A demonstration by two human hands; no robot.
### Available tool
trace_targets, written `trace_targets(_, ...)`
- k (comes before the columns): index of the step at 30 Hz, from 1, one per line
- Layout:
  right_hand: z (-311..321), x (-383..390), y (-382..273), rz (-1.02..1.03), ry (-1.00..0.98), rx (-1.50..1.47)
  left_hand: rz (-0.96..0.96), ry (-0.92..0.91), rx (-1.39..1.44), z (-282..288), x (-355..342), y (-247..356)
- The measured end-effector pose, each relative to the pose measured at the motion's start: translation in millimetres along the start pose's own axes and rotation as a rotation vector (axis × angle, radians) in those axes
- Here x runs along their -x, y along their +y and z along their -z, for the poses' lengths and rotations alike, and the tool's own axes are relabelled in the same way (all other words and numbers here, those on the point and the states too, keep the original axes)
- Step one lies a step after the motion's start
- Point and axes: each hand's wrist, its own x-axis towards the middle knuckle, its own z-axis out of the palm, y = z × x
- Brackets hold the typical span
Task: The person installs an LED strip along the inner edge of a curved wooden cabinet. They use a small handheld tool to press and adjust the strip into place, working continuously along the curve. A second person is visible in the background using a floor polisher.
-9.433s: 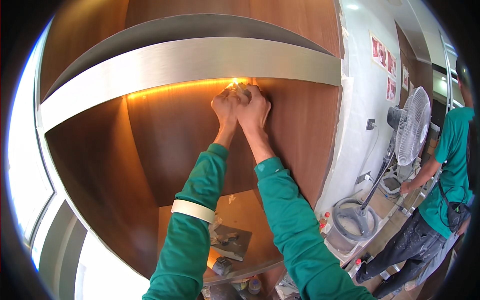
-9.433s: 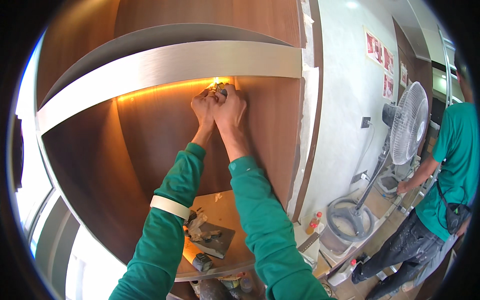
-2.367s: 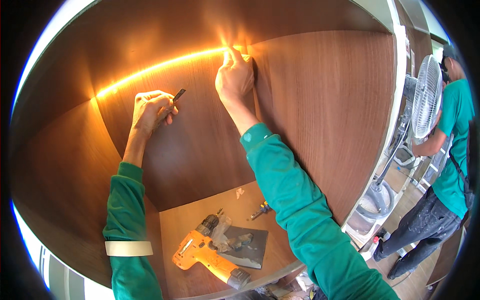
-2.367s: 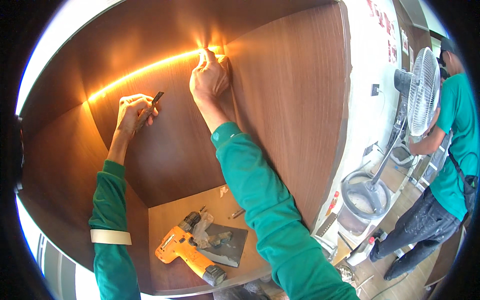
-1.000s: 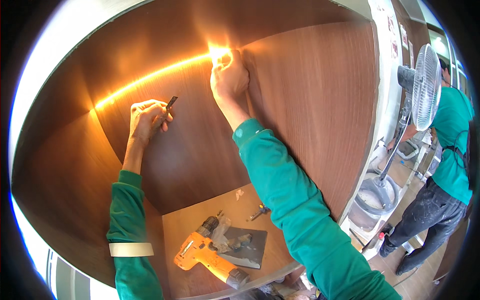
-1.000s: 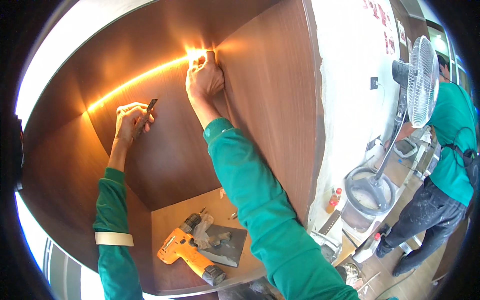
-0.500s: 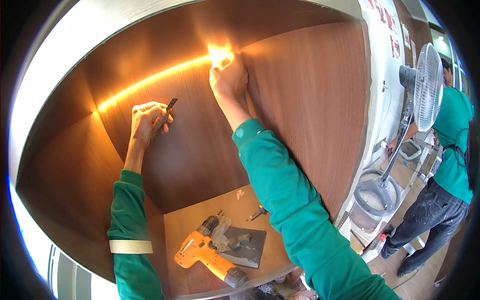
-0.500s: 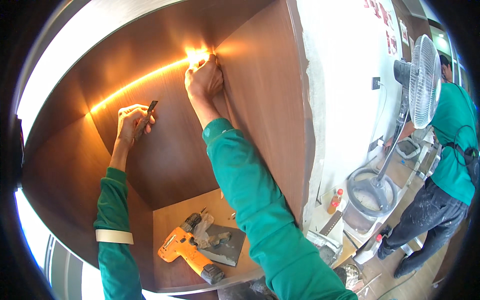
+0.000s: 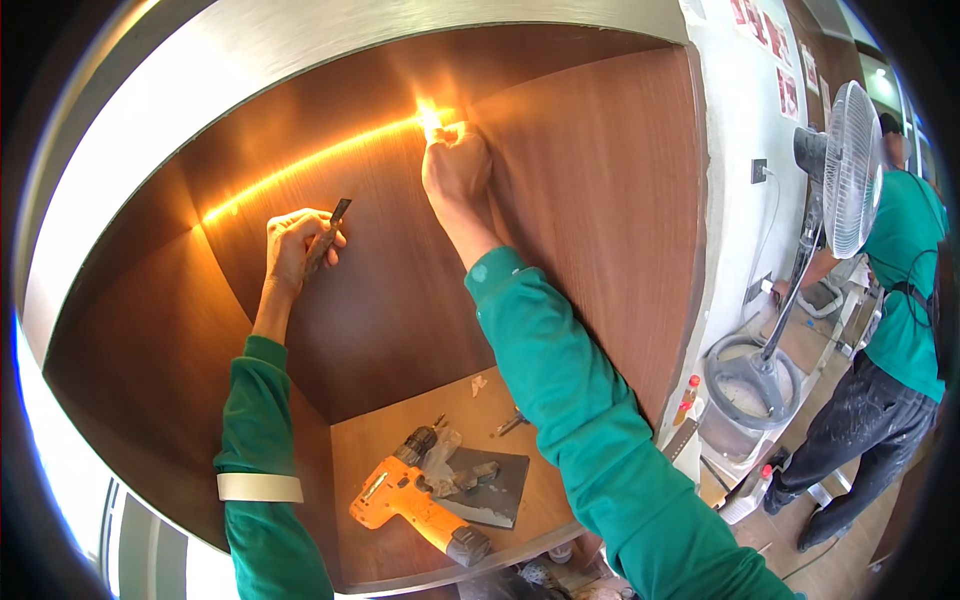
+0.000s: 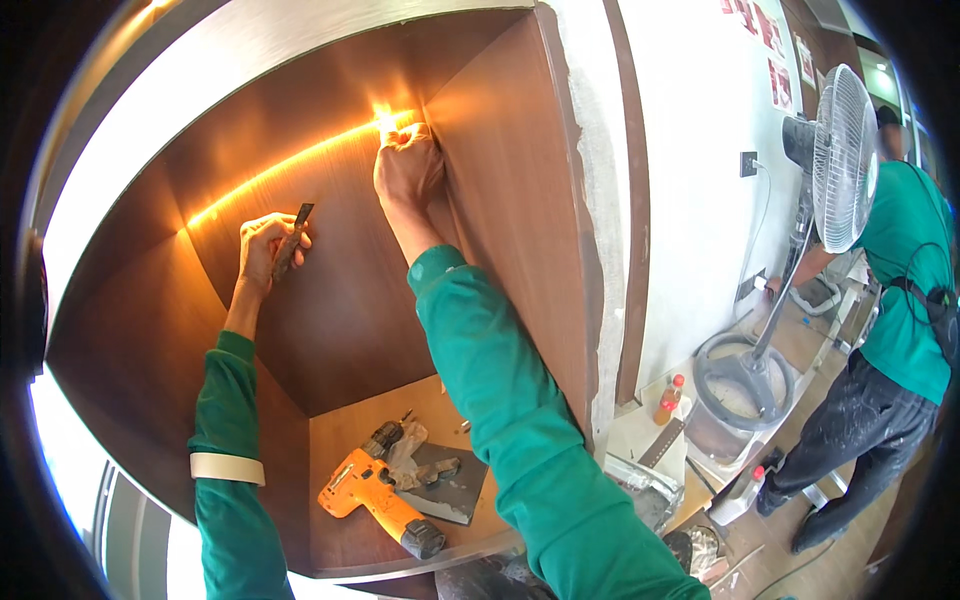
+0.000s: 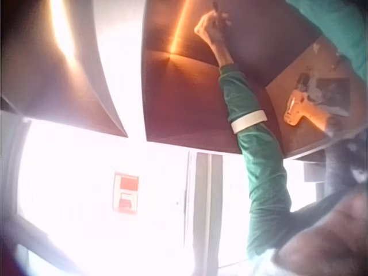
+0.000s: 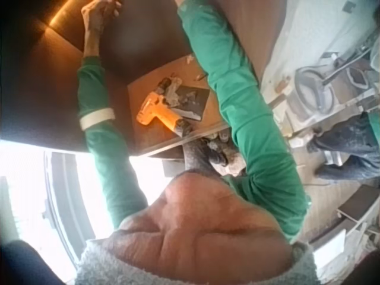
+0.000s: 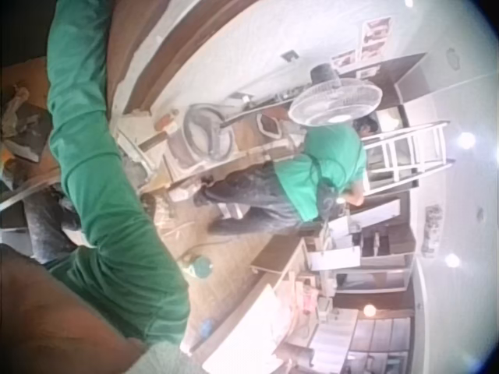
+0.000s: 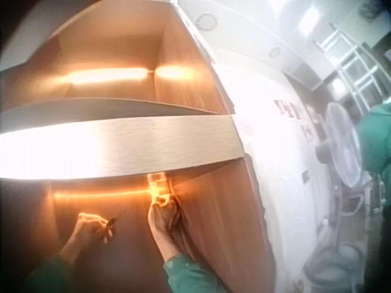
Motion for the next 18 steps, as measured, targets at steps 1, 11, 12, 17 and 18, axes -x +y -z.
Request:
trace_targets(1,0.9,0.7,-3.4,-0.011,-0.002,0.034,-0.001,0.002,0.002,1.1,-0.5,-1.3)
trace_targets(11,1.1,3.6,-12.1,-0.039,0.023,0.18,-0.007,-0.008,0.016,-1.6,0.0,-1.2)
trace_targets(12,4.8,2.4,-13.3,-0.063,-0.028,0.172,-0.004,-0.016,0.017,-1.2,0.3,0.1)
trace_targets(17,13.1,11.6,-4.0,-0.114,-0.133,-0.058,-0.01,-0.009,0.016,-2.4,7.6,6.6)
trace_targets(18,15.2,12.6,3.0,-0.177,-0.189,-0.166,-0.028,-0.021,0.024,-2.9,5.4,3.6)
